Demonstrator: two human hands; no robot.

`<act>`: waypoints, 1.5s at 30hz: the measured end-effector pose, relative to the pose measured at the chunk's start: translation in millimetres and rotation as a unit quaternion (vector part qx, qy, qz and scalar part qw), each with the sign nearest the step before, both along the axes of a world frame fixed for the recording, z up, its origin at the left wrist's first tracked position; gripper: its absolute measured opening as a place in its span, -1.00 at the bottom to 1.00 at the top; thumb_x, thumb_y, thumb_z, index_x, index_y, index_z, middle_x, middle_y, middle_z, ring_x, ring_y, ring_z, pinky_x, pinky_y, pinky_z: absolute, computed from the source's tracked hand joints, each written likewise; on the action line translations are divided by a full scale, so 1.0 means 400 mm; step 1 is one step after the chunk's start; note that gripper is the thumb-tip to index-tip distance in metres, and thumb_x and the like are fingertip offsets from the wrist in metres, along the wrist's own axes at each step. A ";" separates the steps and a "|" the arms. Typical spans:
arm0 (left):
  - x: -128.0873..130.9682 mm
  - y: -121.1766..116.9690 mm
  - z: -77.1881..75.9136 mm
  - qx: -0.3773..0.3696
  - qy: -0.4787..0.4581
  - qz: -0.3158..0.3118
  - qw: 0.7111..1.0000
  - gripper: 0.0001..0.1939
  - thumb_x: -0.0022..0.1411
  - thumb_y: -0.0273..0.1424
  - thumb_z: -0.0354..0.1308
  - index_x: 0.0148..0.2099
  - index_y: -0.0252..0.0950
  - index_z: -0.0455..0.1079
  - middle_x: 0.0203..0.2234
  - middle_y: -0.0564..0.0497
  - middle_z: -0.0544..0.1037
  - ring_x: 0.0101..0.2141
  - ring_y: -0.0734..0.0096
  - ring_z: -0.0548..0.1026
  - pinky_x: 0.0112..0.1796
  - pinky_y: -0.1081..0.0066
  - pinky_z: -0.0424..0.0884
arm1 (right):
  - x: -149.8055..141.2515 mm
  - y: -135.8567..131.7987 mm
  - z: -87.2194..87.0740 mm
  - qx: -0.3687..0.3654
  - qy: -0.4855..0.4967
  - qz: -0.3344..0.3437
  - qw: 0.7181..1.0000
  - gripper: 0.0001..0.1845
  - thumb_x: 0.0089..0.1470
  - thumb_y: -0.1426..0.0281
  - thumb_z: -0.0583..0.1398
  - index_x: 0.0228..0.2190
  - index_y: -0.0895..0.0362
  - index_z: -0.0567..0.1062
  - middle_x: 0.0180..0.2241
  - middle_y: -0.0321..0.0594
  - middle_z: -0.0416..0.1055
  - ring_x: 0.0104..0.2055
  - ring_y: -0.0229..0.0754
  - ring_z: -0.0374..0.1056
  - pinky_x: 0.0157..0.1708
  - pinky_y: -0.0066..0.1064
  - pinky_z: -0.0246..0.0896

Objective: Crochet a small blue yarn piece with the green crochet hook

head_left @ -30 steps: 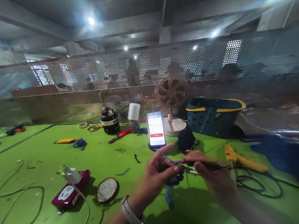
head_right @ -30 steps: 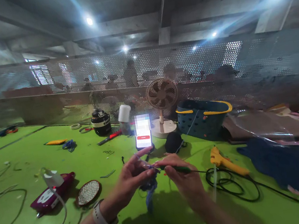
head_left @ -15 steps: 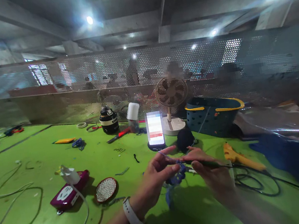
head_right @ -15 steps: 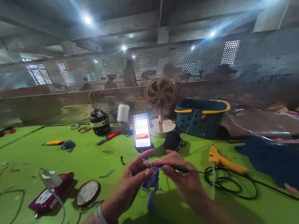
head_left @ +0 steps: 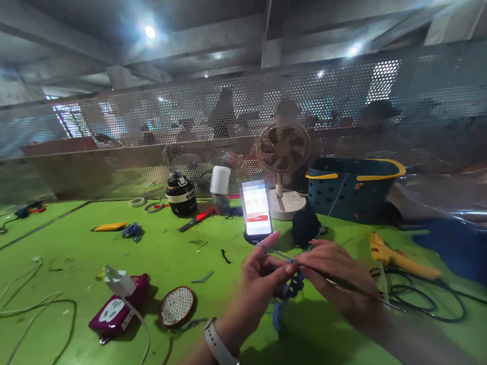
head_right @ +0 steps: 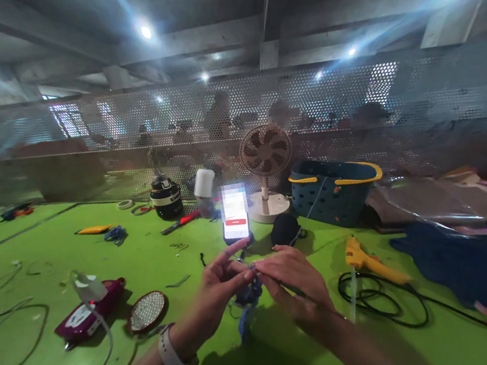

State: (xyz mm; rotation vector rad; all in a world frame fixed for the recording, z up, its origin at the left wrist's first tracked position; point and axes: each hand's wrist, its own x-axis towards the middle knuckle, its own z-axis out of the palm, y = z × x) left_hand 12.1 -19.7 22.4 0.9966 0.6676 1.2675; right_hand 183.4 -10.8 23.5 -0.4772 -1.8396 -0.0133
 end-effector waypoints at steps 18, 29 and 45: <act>-0.019 0.028 -0.027 -0.074 -0.087 -0.115 0.987 -0.21 -0.11 -0.49 0.49 0.18 -0.35 0.30 -0.56 0.10 0.54 -0.55 0.55 0.43 -0.45 0.48 0.24 | 0.027 0.019 -0.014 -0.013 -0.011 0.035 0.999 -0.82 0.17 0.38 0.25 -0.17 -0.04 0.59 -0.36 -0.29 0.58 -0.34 -0.18 0.49 -0.06 -0.16 0.35; -0.048 0.030 0.017 -0.023 -0.010 -0.055 0.998 -0.15 -0.10 -0.48 0.49 0.24 -0.35 0.26 -0.54 0.10 0.53 -0.52 0.57 0.41 -0.43 0.48 0.23 | 0.054 0.017 0.025 -0.026 -0.027 0.017 0.999 -0.91 0.10 0.43 0.30 -0.31 0.00 0.59 -0.44 -0.33 0.56 -0.42 -0.18 0.46 -0.04 -0.14 0.28; -0.049 0.037 0.011 0.000 0.000 -0.064 0.998 -0.42 -0.08 -0.43 0.48 0.03 -0.33 0.47 -0.55 0.10 0.53 -0.50 0.59 0.43 -0.42 0.50 0.25 | 0.062 0.004 0.038 -0.078 0.012 0.036 0.996 -0.76 0.01 0.58 0.29 -0.34 -0.02 0.59 -0.47 -0.37 0.52 -0.42 -0.20 0.45 -0.03 -0.09 0.33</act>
